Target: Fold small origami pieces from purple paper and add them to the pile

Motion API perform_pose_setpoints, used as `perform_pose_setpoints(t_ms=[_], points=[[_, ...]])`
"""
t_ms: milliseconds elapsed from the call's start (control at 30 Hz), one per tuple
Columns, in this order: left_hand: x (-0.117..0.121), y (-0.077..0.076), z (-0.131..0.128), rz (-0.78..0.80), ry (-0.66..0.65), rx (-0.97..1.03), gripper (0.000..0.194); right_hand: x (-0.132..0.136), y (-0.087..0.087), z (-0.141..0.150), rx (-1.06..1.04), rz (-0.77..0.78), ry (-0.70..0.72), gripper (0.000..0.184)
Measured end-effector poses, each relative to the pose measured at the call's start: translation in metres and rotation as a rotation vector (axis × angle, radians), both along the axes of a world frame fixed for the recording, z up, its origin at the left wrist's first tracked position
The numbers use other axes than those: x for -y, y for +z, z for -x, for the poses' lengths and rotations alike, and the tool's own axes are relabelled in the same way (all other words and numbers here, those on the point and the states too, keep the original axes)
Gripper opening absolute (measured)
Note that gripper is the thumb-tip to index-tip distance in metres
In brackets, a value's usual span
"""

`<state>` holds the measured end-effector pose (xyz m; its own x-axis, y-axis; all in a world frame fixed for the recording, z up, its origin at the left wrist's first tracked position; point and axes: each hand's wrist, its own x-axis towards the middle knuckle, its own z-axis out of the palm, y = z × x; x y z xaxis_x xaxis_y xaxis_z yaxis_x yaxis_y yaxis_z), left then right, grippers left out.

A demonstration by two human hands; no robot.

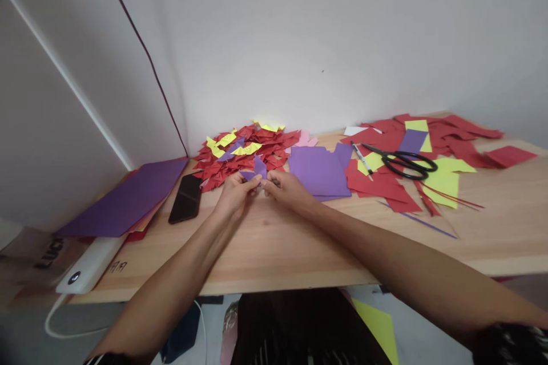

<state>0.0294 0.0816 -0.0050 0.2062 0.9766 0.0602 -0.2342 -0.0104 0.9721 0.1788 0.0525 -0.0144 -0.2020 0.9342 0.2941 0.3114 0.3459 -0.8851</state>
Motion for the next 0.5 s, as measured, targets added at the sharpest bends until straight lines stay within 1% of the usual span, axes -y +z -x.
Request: perform_pose_setpoints(t_ms=[200,367,500], points=[[0.0000,0.0004,-0.0008,0.009,-0.031,0.014,0.031,0.0010,0.0070,-0.0017,0.067,-0.029,-0.017,0.023],[0.0021,0.0028,-0.0021,-0.022,0.001,-0.002,0.031,-0.0004,0.0085,-0.0028,0.041,0.019,0.049,0.025],[0.0018,0.0018,-0.0030,-0.044,0.053,-0.006,0.032,-0.0014,0.0066,-0.0021,-0.001,0.059,0.054,0.026]])
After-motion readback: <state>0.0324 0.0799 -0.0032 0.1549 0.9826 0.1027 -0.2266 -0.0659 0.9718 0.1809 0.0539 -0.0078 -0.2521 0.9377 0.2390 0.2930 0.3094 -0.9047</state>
